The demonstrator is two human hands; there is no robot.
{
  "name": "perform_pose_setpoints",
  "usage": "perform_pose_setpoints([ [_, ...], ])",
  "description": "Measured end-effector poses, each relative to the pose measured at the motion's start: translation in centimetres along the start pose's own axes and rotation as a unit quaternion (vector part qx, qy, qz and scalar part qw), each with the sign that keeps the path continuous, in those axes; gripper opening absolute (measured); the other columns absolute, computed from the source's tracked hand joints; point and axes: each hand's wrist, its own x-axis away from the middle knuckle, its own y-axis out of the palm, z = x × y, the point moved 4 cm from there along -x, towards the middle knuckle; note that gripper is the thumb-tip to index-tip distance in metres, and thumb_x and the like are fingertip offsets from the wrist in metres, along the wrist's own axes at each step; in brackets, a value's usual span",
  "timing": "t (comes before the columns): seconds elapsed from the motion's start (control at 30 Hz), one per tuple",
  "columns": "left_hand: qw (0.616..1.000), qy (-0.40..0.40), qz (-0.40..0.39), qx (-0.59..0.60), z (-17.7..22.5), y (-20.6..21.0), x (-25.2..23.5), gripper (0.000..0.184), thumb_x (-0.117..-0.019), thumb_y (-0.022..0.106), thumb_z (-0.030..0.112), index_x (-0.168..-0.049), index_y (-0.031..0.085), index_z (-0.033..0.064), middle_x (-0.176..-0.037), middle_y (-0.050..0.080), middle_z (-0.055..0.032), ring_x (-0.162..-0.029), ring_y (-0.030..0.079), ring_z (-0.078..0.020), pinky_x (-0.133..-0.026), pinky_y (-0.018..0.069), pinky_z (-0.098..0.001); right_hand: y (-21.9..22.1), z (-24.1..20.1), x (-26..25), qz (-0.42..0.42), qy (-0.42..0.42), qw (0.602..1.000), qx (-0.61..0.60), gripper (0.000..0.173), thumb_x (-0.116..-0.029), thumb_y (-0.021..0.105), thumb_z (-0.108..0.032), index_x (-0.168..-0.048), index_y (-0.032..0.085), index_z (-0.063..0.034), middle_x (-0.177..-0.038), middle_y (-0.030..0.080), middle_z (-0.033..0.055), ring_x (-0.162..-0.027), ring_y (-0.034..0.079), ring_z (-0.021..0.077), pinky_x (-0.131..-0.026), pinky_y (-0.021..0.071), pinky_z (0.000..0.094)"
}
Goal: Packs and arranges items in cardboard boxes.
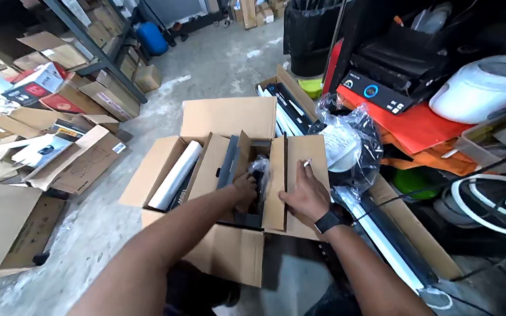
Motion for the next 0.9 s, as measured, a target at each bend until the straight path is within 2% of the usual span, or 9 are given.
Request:
perform_pose_setpoints([
  [0.1,0.994,0.032,0.102,0.009,-1.5,-0.2,1.2,0.026,-0.0918,0.068,0.018,-0.112,0.07,0.0022,-0.129,0.064,-0.0202,-0.13,0.052,-0.0424,-0.11,0.0354,-0.0654,0.2,0.2,-0.3,0.001,0.005,1.0,-0.009,0.121,-0.0742,0.08,-0.057,-0.162,0.017,-0.0027,-0.162,0.031,0.0226,-0.131,0.055,0.0377,-0.1,0.0515,0.0541],
  [0.17,0.981,0.009,0.192,0.036,-3.2,-0.4,2.6,0.026,-0.1037,0.054,0.023,-0.113,0.072,0.0062,-0.121,0.068,-0.0159,-0.124,0.058,-0.037,-0.108,0.0395,-0.06,0.1,0.2,-0.4,0.007,0.006,1.0,-0.016,0.122,-0.0727,0.082,-0.056,-0.162,0.018,-0.0031,-0.161,0.033,0.0231,-0.128,0.057,0.0387,-0.096,0.0528,0.0553],
  [0.23,0.948,-0.045,0.301,0.092,-5.0,-0.6,4.2,0.033,-0.1065,0.051,0.033,-0.11,0.073,0.008,-0.113,0.072,-0.0121,-0.118,0.064,-0.0321,-0.109,0.0429,-0.0551,0.3,0.2,-0.4,0.012,0.0,1.0,-0.022,0.122,-0.0719,0.083,-0.055,-0.162,0.019,-0.003,-0.159,0.035,0.0234,-0.126,0.057,0.0395,-0.095,0.0529,0.0563],
  [0.4,0.832,-0.08,0.45,0.313,-5.1,0.6,6.8,0.033,-0.1061,0.045,0.025,-0.116,0.072,0.009,-0.108,0.072,-0.0077,-0.111,0.065,-0.0242,-0.11,0.0419,-0.0513,0.3,-0.2,-0.6,0.013,0.0,1.0,-0.02,0.122,-0.0711,0.084,-0.053,-0.162,0.02,-0.0042,-0.157,0.038,0.0233,-0.124,0.059,0.0394,-0.094,0.0528,0.057],
  [0.47,0.788,-0.053,0.457,0.409,-3.4,0.6,7.6,0.033,-0.1069,0.046,0.028,-0.114,0.071,0.0081,-0.107,0.071,-0.0072,-0.11,0.064,-0.021,-0.107,0.0451,-0.0498,0.3,-0.2,-0.6,0.017,-0.004,1.0,-0.026,0.121,-0.0716,0.084,-0.054,-0.162,0.02,-0.0038,-0.158,0.036,0.0238,-0.125,0.058,0.0401,-0.095,0.0526,0.0578],
  [0.6,0.696,-0.055,0.454,0.553,-1.0,0.5,7.9,0.025,-0.1052,0.054,0.028,-0.107,0.066,0.0058,-0.089,0.067,-0.0072,-0.081,0.065,-0.0156,-0.077,0.0568,-0.0399,0.6,-0.2,-0.6,0.025,-0.009,0.999,-0.022,0.121,-0.0722,0.081,-0.058,-0.162,0.02,-0.0035,-0.163,0.03,0.022,-0.126,0.058,0.0393,-0.097,0.0521,0.0568],
  [0.7,0.677,-0.059,0.469,0.564,0.0,-0.5,6.9,0.037,-0.0959,0.064,0.035,-0.121,0.059,0.0078,-0.1,0.068,-0.0089,-0.09,0.067,-0.0196,-0.084,0.056,-0.0479,0.7,-0.5,-0.6,0.024,-0.007,1.0,-0.018,0.121,-0.0742,0.079,-0.06,-0.163,0.019,-0.0038,-0.163,0.031,0.0207,-0.124,0.06,0.0381,-0.096,0.0523,0.0566],
  [0.77,0.664,-0.031,0.477,0.575,0.5,-1.3,6.1,0.041,-0.0976,0.063,0.039,-0.128,0.058,0.0111,-0.104,0.068,-0.0083,-0.093,0.066,-0.019,-0.086,0.0558,-0.0475,0.8,-0.6,-0.4,0.027,-0.013,0.999,-0.023,0.12,-0.0752,0.08,-0.059,-0.163,0.019,-0.0043,-0.162,0.032,0.0204,-0.122,0.061,0.0379,-0.095,0.0529,0.0565],
  [0.9,0.654,0.016,0.5,0.568,0.8,-1.9,4.9,0.031,-0.108,0.047,0.035,-0.118,0.065,0.0117,-0.096,0.067,-0.004,-0.085,0.065,-0.0137,-0.08,0.057,-0.0394,0.8,-0.6,-0.1,0.047,-0.028,0.998,-0.042,0.115,-0.0769,0.08,-0.055,-0.163,0.021,-0.0063,-0.162,0.034,0.0193,-0.124,0.06,0.0371,-0.097,0.0527,0.0565],
])
